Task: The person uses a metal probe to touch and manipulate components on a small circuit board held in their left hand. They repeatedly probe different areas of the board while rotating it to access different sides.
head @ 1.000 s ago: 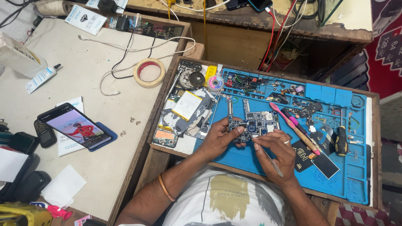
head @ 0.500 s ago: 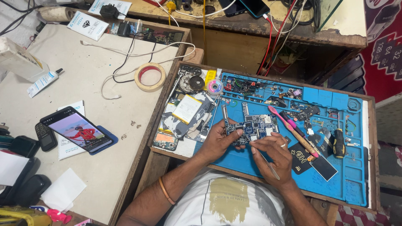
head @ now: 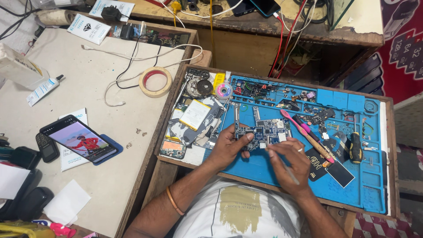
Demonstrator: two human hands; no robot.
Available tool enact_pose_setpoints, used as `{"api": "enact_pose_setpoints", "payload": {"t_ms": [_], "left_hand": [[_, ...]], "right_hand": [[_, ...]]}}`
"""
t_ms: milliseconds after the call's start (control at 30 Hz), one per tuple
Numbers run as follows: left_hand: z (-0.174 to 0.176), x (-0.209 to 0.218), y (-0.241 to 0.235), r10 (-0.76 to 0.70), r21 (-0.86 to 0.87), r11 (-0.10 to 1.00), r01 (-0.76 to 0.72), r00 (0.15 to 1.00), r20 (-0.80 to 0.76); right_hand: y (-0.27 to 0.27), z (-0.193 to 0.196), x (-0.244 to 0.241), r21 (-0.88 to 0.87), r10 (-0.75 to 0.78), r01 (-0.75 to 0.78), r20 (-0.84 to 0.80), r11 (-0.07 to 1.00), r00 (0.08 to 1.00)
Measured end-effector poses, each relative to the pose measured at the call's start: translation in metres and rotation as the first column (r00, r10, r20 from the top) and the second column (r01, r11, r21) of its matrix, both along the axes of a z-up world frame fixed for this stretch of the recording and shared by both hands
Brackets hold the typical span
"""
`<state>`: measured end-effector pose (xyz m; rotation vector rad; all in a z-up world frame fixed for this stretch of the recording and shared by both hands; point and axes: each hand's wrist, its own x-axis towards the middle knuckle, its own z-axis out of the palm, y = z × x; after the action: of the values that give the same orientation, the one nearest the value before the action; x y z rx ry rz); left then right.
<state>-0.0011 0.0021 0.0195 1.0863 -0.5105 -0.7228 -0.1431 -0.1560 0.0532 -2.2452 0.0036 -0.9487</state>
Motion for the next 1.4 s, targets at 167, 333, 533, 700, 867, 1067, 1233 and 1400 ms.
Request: {"api": "enact_pose_setpoints", "payload": {"t_ms": [167, 333, 533, 700, 867, 1067, 1233, 1400], "left_hand": [[-0.001, 0.002, -0.001, 0.016, 0.009, 1.000, -0.016, 1.000, -0.027], [0.001, 0.003, 0.000, -0.054, -0.072, 0.996, 0.050, 0.997, -0.049], [0.011, 0.002, 0.004, -0.159, -0.085, 0.985, 0.153, 0.986, -0.059], [0.014, -0.001, 0.007, -0.269, -0.033, 0.963, 0.269, 0.963, -0.002], [0.014, 0.000, 0.007, -0.266, -0.076, 0.962, 0.261, 0.963, -0.050], [0.013, -0.001, 0.006, -0.237, -0.099, 0.967, 0.233, 0.971, -0.026], [0.010, -0.002, 0.006, -0.243, -0.134, 0.962, 0.238, 0.970, -0.023], [0.002, 0.000, 0.004, -0.239, -0.124, 0.964, 0.236, 0.971, -0.017]], "right_hand": [[-0.006, -0.005, -0.001, 0.354, -0.024, 0.016, 0.018, 0.935, 1.000], [-0.009, -0.010, 0.003, 0.536, -0.011, -0.013, 0.043, 0.844, 0.999], [-0.016, -0.015, 0.007, 0.623, 0.041, -0.036, 0.007, 0.782, 0.999], [-0.020, -0.025, 0.003, 0.570, 0.029, 0.034, -0.101, 0.821, 0.994], [-0.020, -0.027, 0.002, 0.576, 0.015, 0.094, -0.181, 0.812, 0.983], [-0.017, -0.017, 0.002, 0.580, 0.085, 0.038, -0.184, 0.814, 0.979], [-0.016, -0.012, 0.003, 0.584, 0.089, 0.037, -0.185, 0.811, 0.979], [-0.015, -0.011, 0.002, 0.595, 0.083, 0.043, -0.183, 0.802, 0.980]]}}
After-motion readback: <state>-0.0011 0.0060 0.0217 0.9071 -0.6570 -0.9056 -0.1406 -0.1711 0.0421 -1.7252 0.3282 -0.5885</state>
